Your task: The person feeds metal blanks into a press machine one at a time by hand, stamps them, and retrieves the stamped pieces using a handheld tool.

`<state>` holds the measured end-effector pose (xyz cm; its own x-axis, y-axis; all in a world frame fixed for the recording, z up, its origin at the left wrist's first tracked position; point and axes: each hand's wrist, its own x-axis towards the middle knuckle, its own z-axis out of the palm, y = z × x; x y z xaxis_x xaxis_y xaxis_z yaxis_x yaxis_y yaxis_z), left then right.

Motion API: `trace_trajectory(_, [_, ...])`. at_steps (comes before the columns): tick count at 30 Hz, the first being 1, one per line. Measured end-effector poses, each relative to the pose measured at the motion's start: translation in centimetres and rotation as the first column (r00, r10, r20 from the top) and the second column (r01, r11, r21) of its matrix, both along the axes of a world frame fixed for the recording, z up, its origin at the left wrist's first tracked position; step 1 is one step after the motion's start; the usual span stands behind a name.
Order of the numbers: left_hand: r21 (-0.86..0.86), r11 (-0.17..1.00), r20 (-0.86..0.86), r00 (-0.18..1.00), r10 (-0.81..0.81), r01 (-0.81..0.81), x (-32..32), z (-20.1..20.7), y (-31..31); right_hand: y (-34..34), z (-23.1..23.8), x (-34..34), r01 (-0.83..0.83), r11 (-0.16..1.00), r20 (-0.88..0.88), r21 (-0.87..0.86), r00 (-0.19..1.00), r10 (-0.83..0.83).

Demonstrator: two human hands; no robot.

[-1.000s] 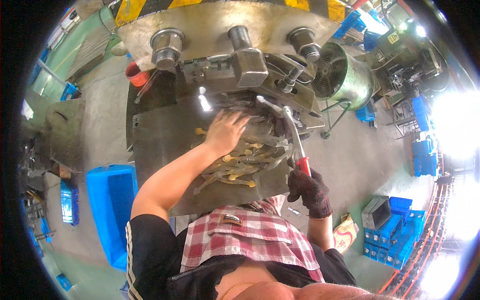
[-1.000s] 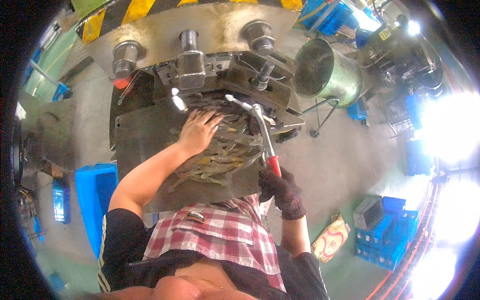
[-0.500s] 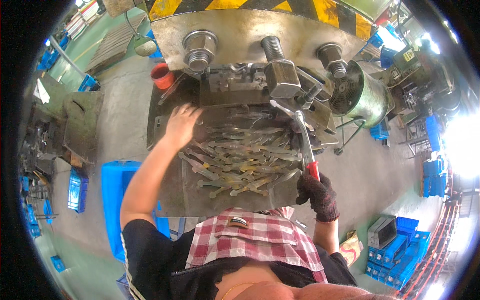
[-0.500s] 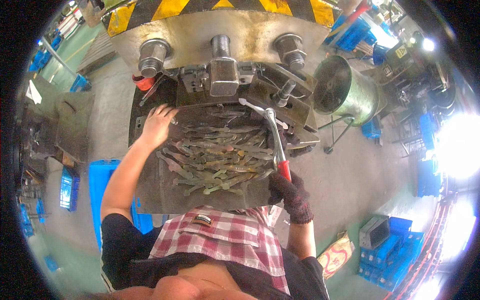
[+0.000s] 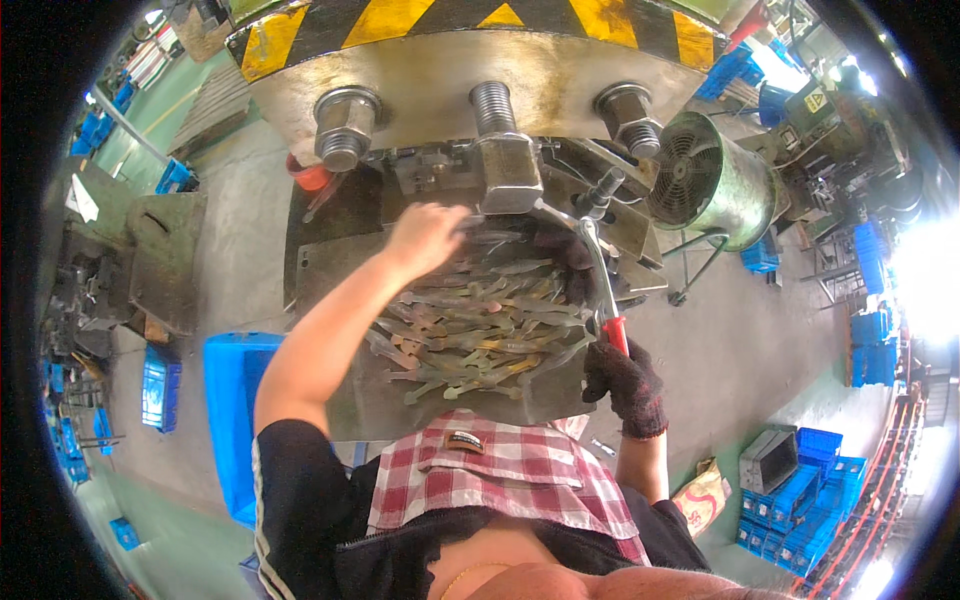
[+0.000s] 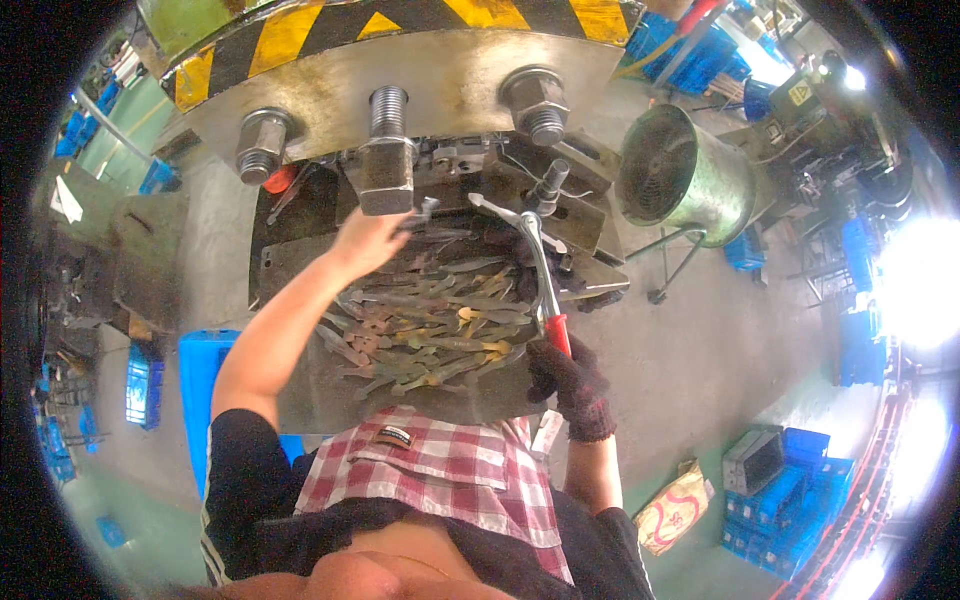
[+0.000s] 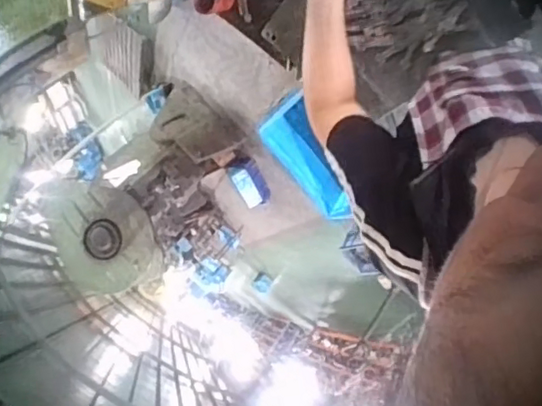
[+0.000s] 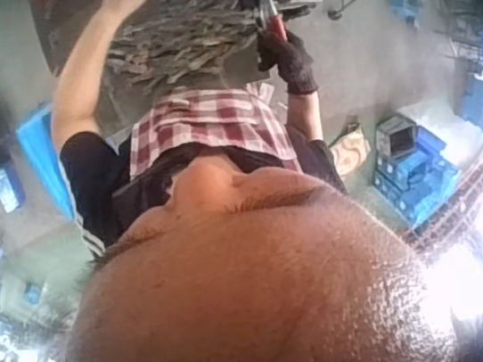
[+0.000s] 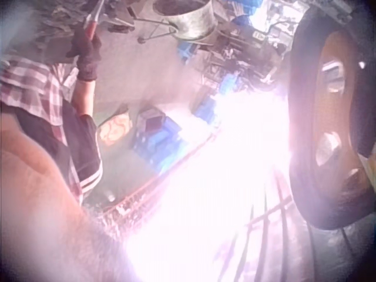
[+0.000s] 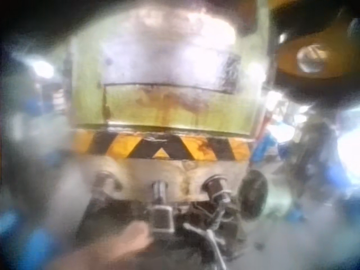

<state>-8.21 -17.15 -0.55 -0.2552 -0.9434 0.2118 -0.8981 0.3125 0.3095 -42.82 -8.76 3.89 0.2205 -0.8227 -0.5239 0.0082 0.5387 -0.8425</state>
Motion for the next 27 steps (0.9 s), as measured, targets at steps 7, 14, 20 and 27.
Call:
trace_trajectory(7, [0.295,0.954,0.109,0.994,0.027,-0.058,-1.0,-0.2,-1.2,1.0,-0.5,-0.2,0.04,0.999,0.032,-0.037,0.999,-0.039])
trace_trajectory(14, [0.309,0.882,-0.344,0.823,0.452,-0.355,10.9,6.6,2.5,-1.0,1.3,0.1,-0.076,0.996,-0.041,-0.046,0.996,0.074])
trace_trajectory(20, [0.368,0.812,-0.287,0.776,0.562,-0.453,14.7,9.8,-5.8,-1.0,1.5,1.3,-0.09,0.996,-0.059,-0.017,0.994,0.089])
trace_trajectory(27, [0.241,0.89,-0.225,0.87,0.438,-0.386,12.2,10.4,-7.6,0.5,3.4,0.6,-0.017,1.0,-0.174,0.011,0.985,0.019])
